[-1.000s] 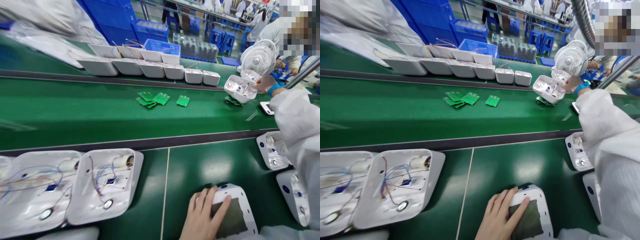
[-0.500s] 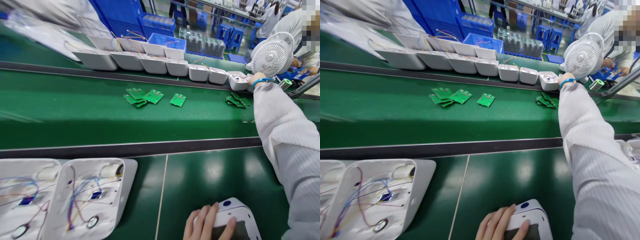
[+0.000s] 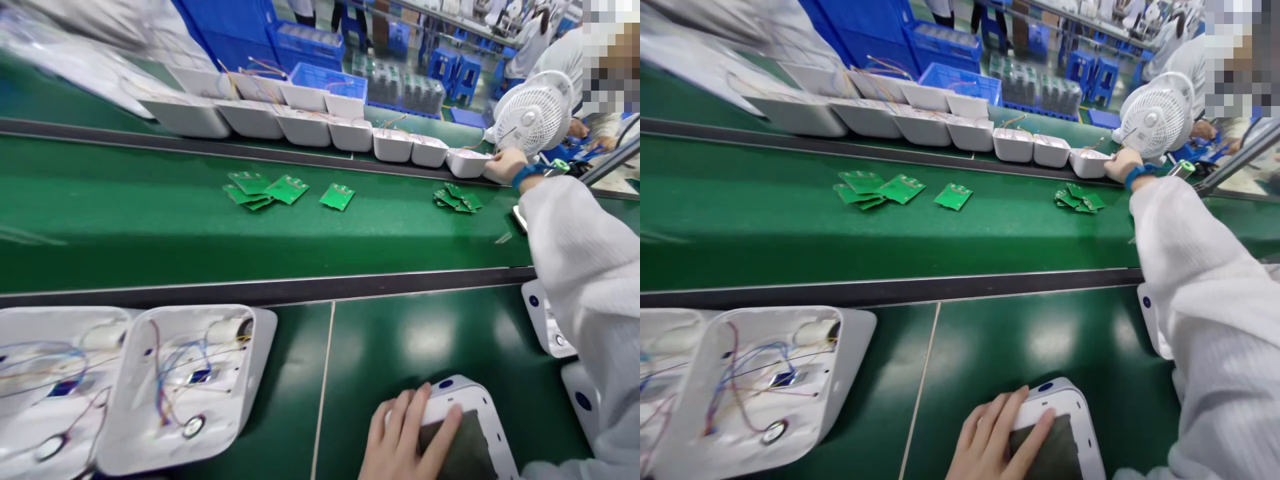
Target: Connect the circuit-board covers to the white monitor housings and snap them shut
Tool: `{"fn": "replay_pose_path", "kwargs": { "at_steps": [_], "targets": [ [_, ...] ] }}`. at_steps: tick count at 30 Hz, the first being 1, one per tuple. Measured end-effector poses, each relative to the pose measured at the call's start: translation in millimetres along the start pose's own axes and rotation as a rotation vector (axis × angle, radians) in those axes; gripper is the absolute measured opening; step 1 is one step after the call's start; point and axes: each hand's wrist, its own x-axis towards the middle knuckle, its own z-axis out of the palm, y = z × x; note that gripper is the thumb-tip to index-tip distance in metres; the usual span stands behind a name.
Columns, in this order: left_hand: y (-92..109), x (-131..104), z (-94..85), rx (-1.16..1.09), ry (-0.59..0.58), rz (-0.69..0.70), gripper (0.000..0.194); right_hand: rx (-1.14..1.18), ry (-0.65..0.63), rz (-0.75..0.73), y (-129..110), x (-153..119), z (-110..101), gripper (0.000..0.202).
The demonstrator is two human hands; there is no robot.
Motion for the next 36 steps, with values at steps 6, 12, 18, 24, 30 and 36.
{"fn": "replay_pose_path", "kwargs": {
  "at_steps": [6, 12, 18, 24, 30, 36],
  "targets": [
    [9.2, 6.3, -5.9, -0.085, -0.05, -0.154, 0.095, 0.235, -0.196, -0.21, 19.4, -207.8, -8.8, 0.033],
    [18.3, 19.2, -6.4, -0.033, -0.107, -0.396, 0.09, 1.13, -0.105, 0.027, -31.2, -427.9, 108.4, 0.053],
    [38.5, 0.6, -2.8, -0.057, -0.138, -0.485, 0.099, 1.33, -0.125, -0.116, -82.0, -465.1, 152.9, 0.079],
    [-5.8, 49.4, -7.2, -0.584, -0.174, -0.608, 0.086, 1.41, -0.358, -0.237, -58.0, -428.9, 119.0, 0.075],
    [-32.5, 91.8, 4.7, -0.743, -0.162, -0.679, 0.074, 1.455, -0.399, -0.238, -59.6, -427.5, 124.8, 0.08],
    [-22.1, 82.9, 3.1, -0.683, -0.129, -0.722, 0.06, 1.492, -0.352, -0.301, -54.5, -419.8, 126.4, 0.088]
  ]
}}
